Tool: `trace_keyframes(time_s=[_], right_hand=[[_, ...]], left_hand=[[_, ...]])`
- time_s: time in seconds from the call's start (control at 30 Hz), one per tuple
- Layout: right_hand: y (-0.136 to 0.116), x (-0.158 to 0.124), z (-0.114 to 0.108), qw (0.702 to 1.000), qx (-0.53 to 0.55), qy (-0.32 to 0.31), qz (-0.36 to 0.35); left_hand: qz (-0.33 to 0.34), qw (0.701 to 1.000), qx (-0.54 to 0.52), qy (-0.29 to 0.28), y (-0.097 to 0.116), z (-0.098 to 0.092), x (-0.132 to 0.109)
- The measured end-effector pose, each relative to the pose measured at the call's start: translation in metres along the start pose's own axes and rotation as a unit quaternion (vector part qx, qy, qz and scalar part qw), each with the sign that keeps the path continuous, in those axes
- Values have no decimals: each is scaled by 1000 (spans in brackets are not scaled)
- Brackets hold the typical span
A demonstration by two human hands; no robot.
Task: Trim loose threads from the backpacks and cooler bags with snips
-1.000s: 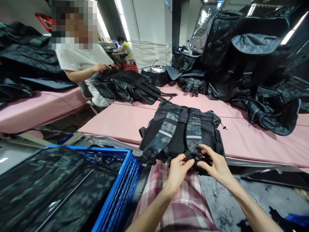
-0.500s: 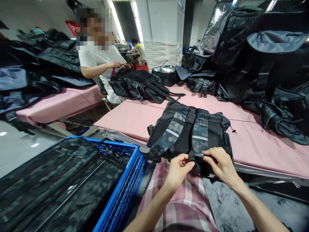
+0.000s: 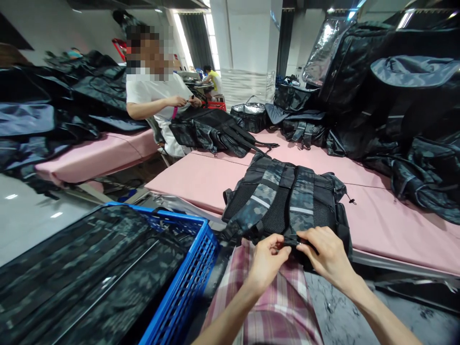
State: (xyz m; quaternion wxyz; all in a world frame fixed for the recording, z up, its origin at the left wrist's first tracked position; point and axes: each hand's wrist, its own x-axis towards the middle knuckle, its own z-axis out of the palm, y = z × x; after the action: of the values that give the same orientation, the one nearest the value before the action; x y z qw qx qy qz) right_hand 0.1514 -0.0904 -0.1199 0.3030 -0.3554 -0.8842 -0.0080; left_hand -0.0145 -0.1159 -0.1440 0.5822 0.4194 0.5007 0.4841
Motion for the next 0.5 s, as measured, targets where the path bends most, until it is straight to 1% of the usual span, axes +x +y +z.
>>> trace_keyframes(time_s=[0.07,0.1,0.2,0.27,0.3,0.37,0.43,0.5], right_hand=[[-1,0,2,1000,-12,6,4],[-1,0,3,1000,-8,10,22],[2,-4,6,992,45,17,115],[4,-7,9,983,80,2,163],[5,-8,11,980,90,-7,178],[6,-10,14,974,103,-12,204],[6,-11,16,968,109,-8,225],[6,-13,17,966,111,-9,234]], left_hand=[[-4,1000,-18,-1,-2,-1,-1],[-11,999,-35,-6,-3,-2,-2],[-55,992,-117,-8,-11,-4,-5],[-85,985,-150,17,-19,-4,-6],[-88,985,-141,36,-22,-4,-6],[-66,993,-71,69,-28,-5,-7],[-18,995,35,88,-29,-8,-6],[31,989,113,93,-27,-15,-5]])
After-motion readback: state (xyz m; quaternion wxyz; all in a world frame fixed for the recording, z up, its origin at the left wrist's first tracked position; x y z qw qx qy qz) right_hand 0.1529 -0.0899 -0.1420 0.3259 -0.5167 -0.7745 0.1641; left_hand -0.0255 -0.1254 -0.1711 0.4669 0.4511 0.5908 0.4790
